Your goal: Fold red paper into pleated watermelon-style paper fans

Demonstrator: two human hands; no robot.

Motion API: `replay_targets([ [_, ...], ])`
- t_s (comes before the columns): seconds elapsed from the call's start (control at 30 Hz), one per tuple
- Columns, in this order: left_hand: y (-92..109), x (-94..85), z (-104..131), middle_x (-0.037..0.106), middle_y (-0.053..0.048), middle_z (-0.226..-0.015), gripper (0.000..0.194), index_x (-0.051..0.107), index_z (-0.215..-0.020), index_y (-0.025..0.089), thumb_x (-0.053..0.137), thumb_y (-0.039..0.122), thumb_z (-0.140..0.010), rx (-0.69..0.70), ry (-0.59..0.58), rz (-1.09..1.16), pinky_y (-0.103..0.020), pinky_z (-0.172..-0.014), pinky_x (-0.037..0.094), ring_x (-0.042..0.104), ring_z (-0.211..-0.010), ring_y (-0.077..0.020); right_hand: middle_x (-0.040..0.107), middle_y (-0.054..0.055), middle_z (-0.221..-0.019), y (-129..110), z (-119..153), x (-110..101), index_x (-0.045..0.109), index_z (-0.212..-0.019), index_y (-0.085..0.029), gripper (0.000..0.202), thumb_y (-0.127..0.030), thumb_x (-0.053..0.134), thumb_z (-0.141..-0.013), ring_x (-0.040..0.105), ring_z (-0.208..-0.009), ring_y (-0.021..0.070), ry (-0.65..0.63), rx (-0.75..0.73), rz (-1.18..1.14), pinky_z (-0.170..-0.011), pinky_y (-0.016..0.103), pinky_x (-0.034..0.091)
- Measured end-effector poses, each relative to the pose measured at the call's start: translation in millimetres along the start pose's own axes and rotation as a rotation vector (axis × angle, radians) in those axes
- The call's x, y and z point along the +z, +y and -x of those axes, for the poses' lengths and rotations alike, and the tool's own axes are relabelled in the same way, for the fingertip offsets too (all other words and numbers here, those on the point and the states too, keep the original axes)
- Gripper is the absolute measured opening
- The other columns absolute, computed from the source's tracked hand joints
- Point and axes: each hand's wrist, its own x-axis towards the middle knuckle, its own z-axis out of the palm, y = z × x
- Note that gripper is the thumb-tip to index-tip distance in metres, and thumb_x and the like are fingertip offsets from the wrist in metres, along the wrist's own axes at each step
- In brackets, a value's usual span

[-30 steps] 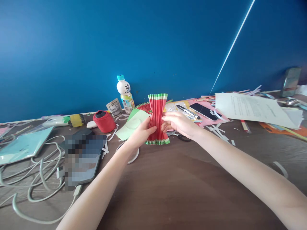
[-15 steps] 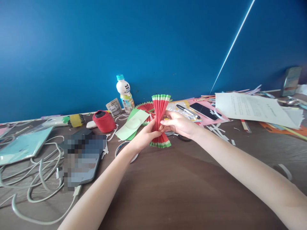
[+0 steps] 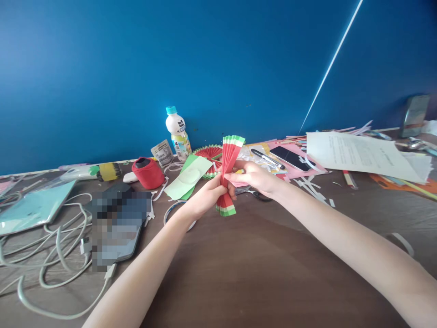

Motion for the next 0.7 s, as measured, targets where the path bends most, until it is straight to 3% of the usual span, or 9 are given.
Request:
replay_targets([
  [0.1,0,2.5,0,0.053,0.001,-0.071,0.004,0.045,-0.075,0.016,0.041,0.015,-0.075,-0.004,-0.003,0.003,-0.025,-0.071,0.043,0.054,-0.069,-0.0107,0.063,0.001,-0.075,1,-2,0,0.058,-0.091,-0.019,0.023,-0.033,0.064,-0.073,0.059,-0.064,0.0137,0.080,-0.049,0.016,-0.067,0.032,0.046],
  [0.2,2,4.7,0,0.061,-0.003,-0.083,0.013,0.047,-0.091,0.016,0.041,0.021,-0.080,-0.016,0.085,-0.130,-0.024,-0.067,0.043,0.056,-0.075,-0.0124,0.061,0.001,-0.076,3,-4,-2,0.060,-0.080,-0.019,0.018,-0.033,0.065,-0.071,0.057,-0.073,0.0149,0.206,-0.120,0.092,-0.069,0.030,0.044],
  [0.37,-1,2.7,-2,0.062,-0.009,-0.108,0.032,0.051,-0.107,0.013,0.051,0.023,-0.077,-0.017,0.079,-0.281,-0.031,-0.081,0.043,0.057,-0.096,-0.0199,0.060,0.000,-0.075,2,-5,-5,0.059,-0.076,-0.018,0.015,-0.029,0.065,-0.069,0.055,-0.072,0.0140,0.274,-0.111,0.050,-0.069,0.031,0.042],
  [0.5,-5,-0.5,-3,0.062,-0.011,-0.112,0.033,0.051,-0.110,0.013,0.052,0.018,-0.078,-0.013,-0.028,-0.239,-0.034,-0.090,0.041,0.054,-0.106,-0.0213,0.061,0.002,-0.081,0,-4,-7,0.061,-0.082,-0.017,0.022,-0.031,0.067,-0.067,0.057,-0.078,0.0161,0.311,-0.103,0.024,-0.076,0.034,0.041],
  [0.7,-11,-0.5,-5,0.062,-0.016,-0.110,0.023,0.051,-0.101,0.011,0.051,0.018,-0.080,-0.030,-0.085,0.044,-0.036,-0.080,0.048,0.059,-0.101,-0.0241,0.062,0.003,-0.081,-1,-3,-9,0.062,-0.087,-0.016,0.027,-0.033,0.068,-0.067,0.056,-0.080,0.0164,0.318,-0.106,0.040,-0.079,0.035,0.040],
])
